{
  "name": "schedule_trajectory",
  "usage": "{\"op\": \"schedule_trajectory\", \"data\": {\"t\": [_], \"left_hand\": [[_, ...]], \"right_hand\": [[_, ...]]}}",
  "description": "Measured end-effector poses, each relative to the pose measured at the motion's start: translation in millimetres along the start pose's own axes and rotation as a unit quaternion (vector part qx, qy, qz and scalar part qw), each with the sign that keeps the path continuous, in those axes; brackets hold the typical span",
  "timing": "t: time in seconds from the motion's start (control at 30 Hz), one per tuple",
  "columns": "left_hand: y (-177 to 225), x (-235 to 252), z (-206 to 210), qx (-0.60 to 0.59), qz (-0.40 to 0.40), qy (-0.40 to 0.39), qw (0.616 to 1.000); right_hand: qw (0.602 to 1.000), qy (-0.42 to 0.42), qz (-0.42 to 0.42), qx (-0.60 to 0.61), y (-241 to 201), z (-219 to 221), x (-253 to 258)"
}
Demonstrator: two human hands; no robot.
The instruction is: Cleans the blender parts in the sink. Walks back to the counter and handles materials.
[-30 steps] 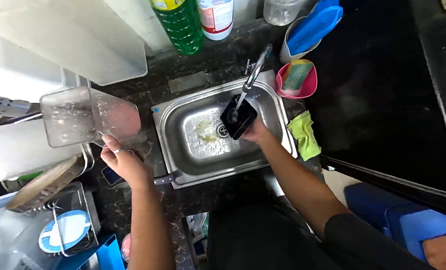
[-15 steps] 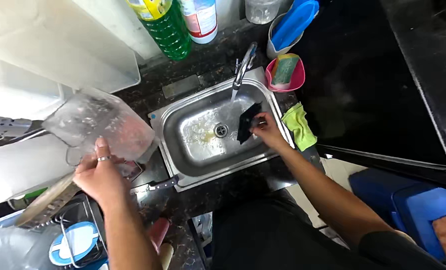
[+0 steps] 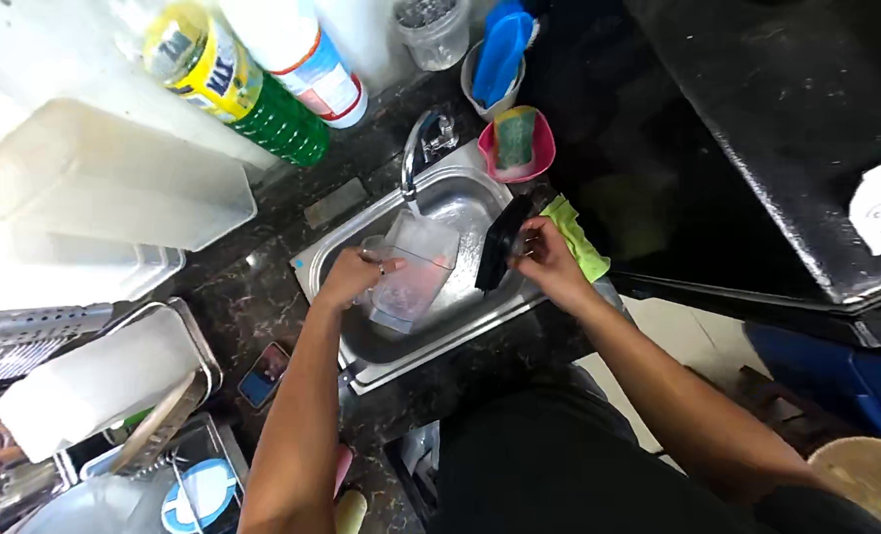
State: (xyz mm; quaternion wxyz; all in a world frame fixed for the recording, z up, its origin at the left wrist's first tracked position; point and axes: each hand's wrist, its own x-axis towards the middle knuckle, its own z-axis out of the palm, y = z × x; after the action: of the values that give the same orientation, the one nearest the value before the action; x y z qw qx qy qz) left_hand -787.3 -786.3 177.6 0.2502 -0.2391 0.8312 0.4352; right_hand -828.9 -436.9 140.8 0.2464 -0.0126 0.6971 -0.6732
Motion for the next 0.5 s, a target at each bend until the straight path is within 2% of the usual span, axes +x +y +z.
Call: {"op": "schedule_trajectory", "data": {"t": [0.07,0.2,0.37,0.5], "left_hand": [[4,16,12,-0.105,-0.006,-0.044,0.993],[18,20,23,-0.162,-0.024,-0.087,0.983],[10,-5,14,-0.109,-0.014,-0.003,0.994],[9,-26,14,-0.005,0.002,0.064,0.998]], "right_hand": [[1.000,0.007,-0.011,0.016,-4,-9,-5],[0.999,0.008,-0.034,0.021,-10,-27,-7],[0.999,-0.014,-0.036,0.009,-11,-34,0],[0.998,-0.040,-0.047,-0.014,-14,-32,9]]}}
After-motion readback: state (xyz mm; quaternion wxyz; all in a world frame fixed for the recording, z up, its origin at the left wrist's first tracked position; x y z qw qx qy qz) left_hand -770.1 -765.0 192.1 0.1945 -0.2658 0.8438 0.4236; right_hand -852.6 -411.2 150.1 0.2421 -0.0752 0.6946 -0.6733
